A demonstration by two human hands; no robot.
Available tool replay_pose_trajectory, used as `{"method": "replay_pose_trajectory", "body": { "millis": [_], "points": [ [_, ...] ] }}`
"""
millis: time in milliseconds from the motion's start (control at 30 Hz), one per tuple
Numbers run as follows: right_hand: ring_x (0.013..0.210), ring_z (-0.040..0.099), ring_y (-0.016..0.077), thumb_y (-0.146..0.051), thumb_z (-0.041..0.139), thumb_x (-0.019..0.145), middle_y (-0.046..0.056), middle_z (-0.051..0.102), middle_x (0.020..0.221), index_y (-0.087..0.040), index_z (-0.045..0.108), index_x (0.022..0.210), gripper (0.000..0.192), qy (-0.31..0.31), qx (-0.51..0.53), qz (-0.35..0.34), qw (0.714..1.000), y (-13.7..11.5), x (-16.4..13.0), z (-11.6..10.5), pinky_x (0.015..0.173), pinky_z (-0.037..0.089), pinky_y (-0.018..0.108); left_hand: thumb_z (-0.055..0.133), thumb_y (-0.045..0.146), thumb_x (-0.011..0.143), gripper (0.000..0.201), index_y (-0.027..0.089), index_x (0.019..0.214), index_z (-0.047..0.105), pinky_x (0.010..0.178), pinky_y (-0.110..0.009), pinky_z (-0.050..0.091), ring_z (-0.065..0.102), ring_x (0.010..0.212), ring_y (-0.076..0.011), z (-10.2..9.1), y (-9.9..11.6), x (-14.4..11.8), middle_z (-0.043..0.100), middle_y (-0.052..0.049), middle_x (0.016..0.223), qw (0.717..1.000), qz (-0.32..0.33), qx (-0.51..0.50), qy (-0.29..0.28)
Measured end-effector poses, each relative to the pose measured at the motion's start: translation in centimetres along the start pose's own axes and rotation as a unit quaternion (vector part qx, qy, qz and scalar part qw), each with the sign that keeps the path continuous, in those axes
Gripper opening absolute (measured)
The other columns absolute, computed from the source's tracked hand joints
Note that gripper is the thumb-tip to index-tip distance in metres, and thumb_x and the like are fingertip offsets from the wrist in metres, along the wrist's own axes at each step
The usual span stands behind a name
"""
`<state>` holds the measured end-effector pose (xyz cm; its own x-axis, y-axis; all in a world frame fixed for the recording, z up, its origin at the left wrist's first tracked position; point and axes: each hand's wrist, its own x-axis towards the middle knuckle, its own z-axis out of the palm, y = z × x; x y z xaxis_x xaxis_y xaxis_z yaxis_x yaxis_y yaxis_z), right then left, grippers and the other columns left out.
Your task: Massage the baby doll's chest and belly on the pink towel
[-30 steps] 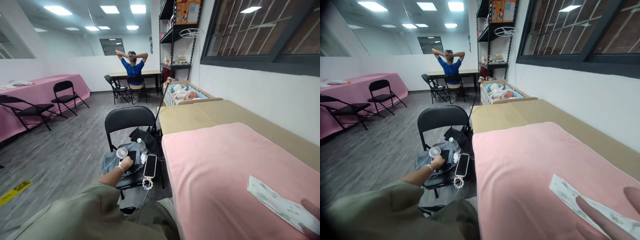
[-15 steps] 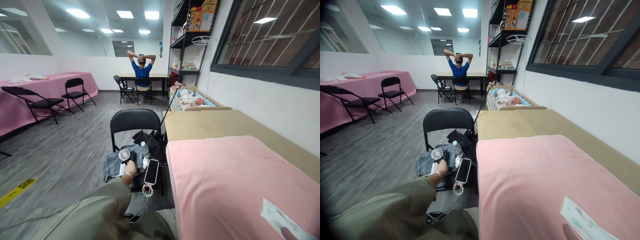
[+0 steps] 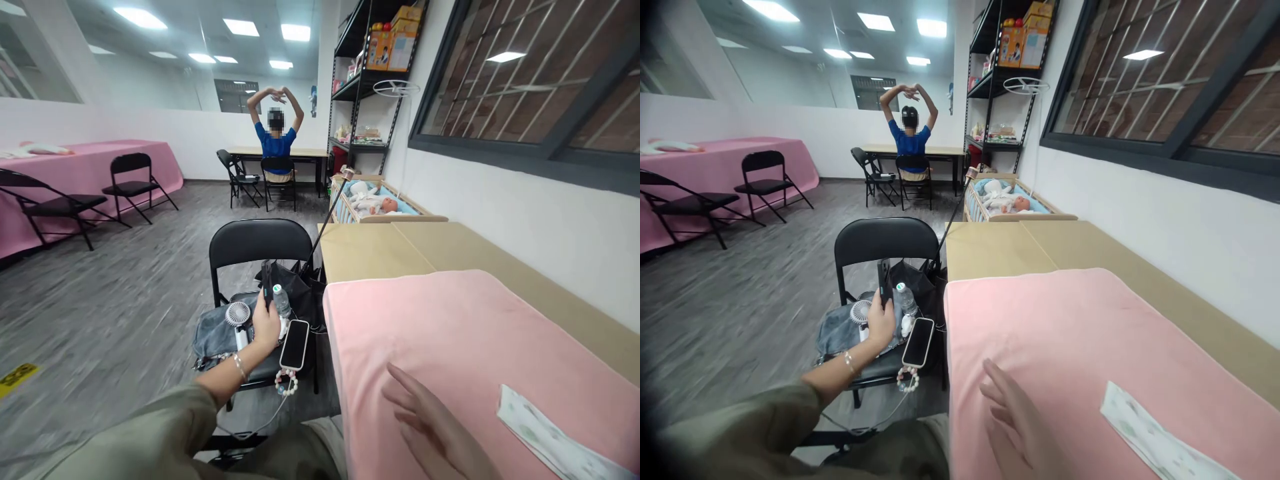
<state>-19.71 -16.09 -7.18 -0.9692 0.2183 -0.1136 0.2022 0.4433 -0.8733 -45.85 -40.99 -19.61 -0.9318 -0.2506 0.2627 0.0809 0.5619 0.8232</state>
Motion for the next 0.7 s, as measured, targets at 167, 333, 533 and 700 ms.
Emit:
{"method": "replay_pose_trajectory", "body": {
  "millis": [167, 333, 533, 700],
  "points": [
    [0.154, 0.028, 0.0279, -0.055, 0.054, 0.092, 0.005, 0.038, 0.163, -0.024, 0.046, 0.154, 0.069, 0.021, -0.012, -0.05, 0.998, -0.7, 5.2, 4.5, 0.128, 0.023, 0.051, 0.049, 0.028, 0.093, 0.055, 0.022, 0.148, 0.051, 0.121, -0.036, 0.038, 0.052, 0.141, -0.0208, -1.7, 7.9, -6.9, 0.06, -0.004, 0.148, 0.974, 0.046, -0.181, -0.126],
    [0.157, 0.021, 0.0234, -0.061, 0.044, 0.099, 0.004, 0.023, 0.169, -0.025, 0.021, 0.164, 0.078, 0.029, 0.095, -0.077, 0.992, -2.4, 7.9, 7.9, 0.129, 0.022, 0.046, 0.056, 0.031, 0.089, 0.048, 0.022, 0.136, 0.065, 0.117, -0.043, 0.045, 0.059, 0.133, -0.0267, -2.9, 12.0, -12.7, 0.068, -0.006, 0.137, 0.919, 0.033, -0.288, -0.268],
    [0.154, 0.028, 0.0251, -0.069, 0.035, 0.1, 0.005, 0.037, 0.164, -0.023, 0.039, 0.158, 0.074, 0.083, 0.167, -0.074, 0.98, -1.5, 8.0, 8.6, 0.129, 0.021, 0.044, 0.065, 0.024, 0.08, 0.059, 0.024, 0.139, 0.062, 0.123, -0.042, 0.037, 0.05, 0.142, -0.0275, -2.8, 12.2, -14.7, 0.059, -0.009, 0.147, 0.915, 0.067, -0.28, -0.284],
    [0.135, 0.055, 0.0286, -0.071, 0.048, 0.095, 0.007, 0.065, 0.138, -0.024, 0.065, 0.135, 0.064, 0.062, 0.306, -0.012, 0.95, -0.3, 7.8, 9.0, 0.117, 0.043, 0.043, 0.059, 0.013, 0.069, 0.076, 0.03, 0.143, 0.059, 0.125, -0.05, 0.03, 0.044, 0.144, -0.0304, -3.1, 10.8, -15.2, 0.051, -0.007, 0.15, 0.908, 0.1, -0.288, -0.289]
  ]
}}
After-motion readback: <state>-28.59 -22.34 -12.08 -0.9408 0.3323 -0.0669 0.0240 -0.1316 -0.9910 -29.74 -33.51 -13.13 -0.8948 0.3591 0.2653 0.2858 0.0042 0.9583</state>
